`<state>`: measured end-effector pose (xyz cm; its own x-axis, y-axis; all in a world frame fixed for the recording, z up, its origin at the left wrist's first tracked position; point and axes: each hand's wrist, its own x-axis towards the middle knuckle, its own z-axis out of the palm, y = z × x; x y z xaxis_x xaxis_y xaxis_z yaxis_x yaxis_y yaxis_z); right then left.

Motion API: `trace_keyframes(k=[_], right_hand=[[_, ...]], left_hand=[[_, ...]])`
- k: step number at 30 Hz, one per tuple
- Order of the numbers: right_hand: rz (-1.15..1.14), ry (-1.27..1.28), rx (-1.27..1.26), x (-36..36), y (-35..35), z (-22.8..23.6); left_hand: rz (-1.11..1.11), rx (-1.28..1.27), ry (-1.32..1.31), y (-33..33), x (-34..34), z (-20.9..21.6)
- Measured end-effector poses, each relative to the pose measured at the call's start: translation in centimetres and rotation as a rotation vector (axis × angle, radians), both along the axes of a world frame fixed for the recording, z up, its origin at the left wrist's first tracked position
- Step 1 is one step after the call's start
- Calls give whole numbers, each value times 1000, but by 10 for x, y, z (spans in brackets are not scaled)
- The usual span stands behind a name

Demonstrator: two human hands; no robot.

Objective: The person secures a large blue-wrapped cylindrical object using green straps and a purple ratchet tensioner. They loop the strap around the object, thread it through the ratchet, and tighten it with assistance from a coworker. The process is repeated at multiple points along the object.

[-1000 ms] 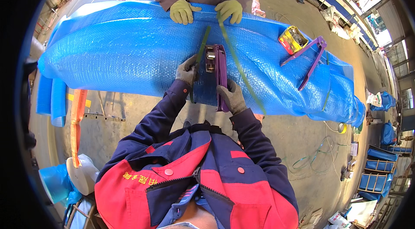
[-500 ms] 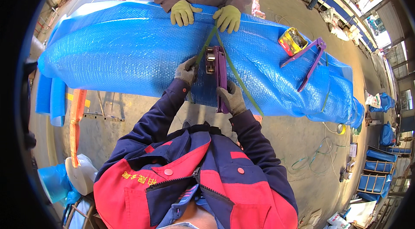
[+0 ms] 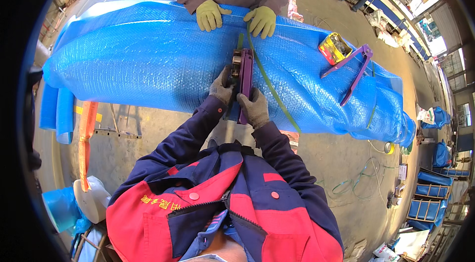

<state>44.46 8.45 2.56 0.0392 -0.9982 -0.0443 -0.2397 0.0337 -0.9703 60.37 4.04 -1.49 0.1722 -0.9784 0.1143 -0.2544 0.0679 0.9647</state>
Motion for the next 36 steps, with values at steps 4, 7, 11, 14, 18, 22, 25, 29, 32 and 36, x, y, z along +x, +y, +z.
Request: trace_keyframes(k=[4, 7, 11, 14, 18, 22, 25, 29, 32, 36], right_hand=[[-31, 27, 0, 10, 4, 10], [43, 25, 107, 9, 1, 24], [126, 62, -64, -11, -15, 30], [-437, 611, -645, -33, -40, 23], [-242, 894, -340, -47, -82, 40], [68, 152, -186, -28, -93, 111], [291, -18, -58, 19, -34, 138], [195, -75, 79, 56, 64, 84], [99, 155, -171, 48, 87, 7], [100, -10, -108, 53, 87, -67]], left_hand=[[-28, 1, 233, -10, 0, 2], [-33, 29, 346, -15, 3, -1], [58, 137, 586, -25, 8, -8], [81, 213, 603, -29, 9, -10], [143, 211, 651, -28, -3, -8], [128, 200, 708, -24, -13, -15], [85, 189, 749, -25, -3, -25], [-28, 165, 740, -32, 16, -23], [-81, 359, 991, -32, 13, -1], [-274, 358, 1130, -28, 8, 27]])
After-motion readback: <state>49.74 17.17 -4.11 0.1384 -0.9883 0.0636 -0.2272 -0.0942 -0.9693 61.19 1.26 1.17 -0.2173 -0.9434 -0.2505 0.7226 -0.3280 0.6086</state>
